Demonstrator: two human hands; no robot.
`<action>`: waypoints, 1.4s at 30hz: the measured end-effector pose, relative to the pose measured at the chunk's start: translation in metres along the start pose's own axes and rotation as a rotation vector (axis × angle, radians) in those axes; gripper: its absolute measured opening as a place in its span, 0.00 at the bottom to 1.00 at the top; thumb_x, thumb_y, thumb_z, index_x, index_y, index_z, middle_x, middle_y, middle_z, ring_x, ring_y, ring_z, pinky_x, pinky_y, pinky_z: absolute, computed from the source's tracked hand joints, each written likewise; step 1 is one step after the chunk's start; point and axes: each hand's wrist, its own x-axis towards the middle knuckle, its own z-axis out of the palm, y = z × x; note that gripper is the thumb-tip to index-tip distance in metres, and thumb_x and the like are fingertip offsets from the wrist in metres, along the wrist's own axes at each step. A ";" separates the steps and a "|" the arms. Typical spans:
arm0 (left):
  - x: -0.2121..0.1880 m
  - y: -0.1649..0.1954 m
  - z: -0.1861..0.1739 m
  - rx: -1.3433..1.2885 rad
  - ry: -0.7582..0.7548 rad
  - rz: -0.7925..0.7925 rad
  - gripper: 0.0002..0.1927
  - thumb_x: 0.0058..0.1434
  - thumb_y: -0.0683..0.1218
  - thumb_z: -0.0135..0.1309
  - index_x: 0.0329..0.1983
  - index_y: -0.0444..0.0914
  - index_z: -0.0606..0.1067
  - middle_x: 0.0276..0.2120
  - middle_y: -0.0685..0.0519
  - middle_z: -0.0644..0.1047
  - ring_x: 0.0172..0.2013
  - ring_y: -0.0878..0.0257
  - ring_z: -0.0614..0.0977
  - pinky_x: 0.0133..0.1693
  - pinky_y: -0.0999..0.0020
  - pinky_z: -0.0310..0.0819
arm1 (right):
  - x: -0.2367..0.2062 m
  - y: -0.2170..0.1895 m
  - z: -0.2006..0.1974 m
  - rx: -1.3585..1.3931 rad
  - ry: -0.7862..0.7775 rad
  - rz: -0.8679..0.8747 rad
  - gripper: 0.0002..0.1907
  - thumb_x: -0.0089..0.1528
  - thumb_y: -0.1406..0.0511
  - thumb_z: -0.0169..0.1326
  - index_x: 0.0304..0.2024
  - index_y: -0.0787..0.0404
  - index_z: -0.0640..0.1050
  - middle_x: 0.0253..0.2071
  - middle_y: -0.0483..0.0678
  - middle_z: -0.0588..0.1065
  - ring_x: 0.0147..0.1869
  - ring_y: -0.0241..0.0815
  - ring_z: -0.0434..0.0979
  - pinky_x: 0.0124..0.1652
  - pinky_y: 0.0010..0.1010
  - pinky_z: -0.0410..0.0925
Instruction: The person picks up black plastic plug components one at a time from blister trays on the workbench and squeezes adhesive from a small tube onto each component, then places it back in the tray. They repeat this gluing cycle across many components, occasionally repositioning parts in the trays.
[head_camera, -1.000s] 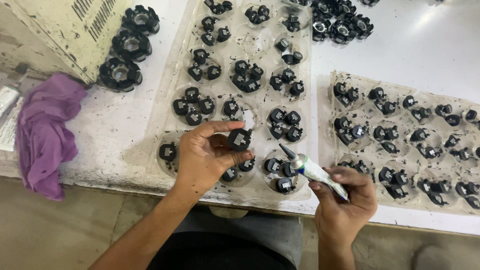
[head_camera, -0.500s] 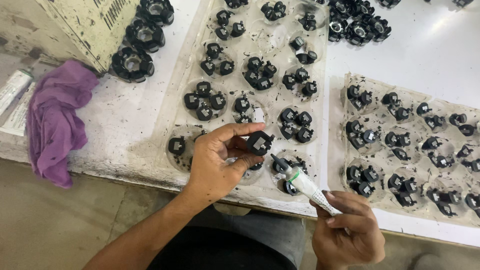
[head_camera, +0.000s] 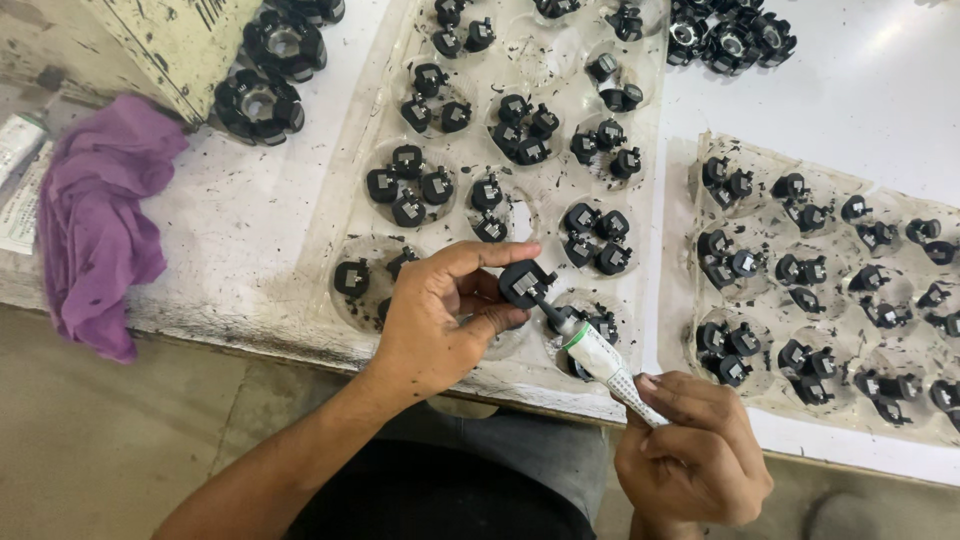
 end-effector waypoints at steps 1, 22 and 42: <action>0.000 -0.001 0.000 -0.002 -0.003 -0.006 0.28 0.56 0.26 0.61 0.59 0.38 0.77 0.47 0.55 0.78 0.40 0.72 0.81 0.47 0.75 0.85 | 0.001 0.000 -0.001 0.004 -0.006 0.001 0.18 0.52 0.84 0.59 0.21 0.63 0.65 0.35 0.57 0.79 0.36 0.49 0.83 0.37 0.34 0.77; 0.001 -0.010 0.000 -0.022 0.047 -0.096 0.28 0.55 0.27 0.62 0.59 0.36 0.77 0.44 0.54 0.80 0.40 0.72 0.81 0.46 0.76 0.84 | -0.001 0.000 0.000 0.026 -0.027 0.059 0.18 0.49 0.85 0.57 0.20 0.64 0.65 0.34 0.57 0.77 0.35 0.47 0.81 0.38 0.35 0.78; -0.018 -0.039 0.011 -0.550 -0.036 -0.285 0.20 0.64 0.40 0.59 0.59 0.32 0.76 0.51 0.48 0.82 0.39 0.61 0.84 0.45 0.64 0.84 | 0.001 -0.002 0.001 -0.029 0.016 0.025 0.22 0.56 0.82 0.63 0.24 0.63 0.63 0.34 0.59 0.78 0.37 0.50 0.83 0.36 0.36 0.78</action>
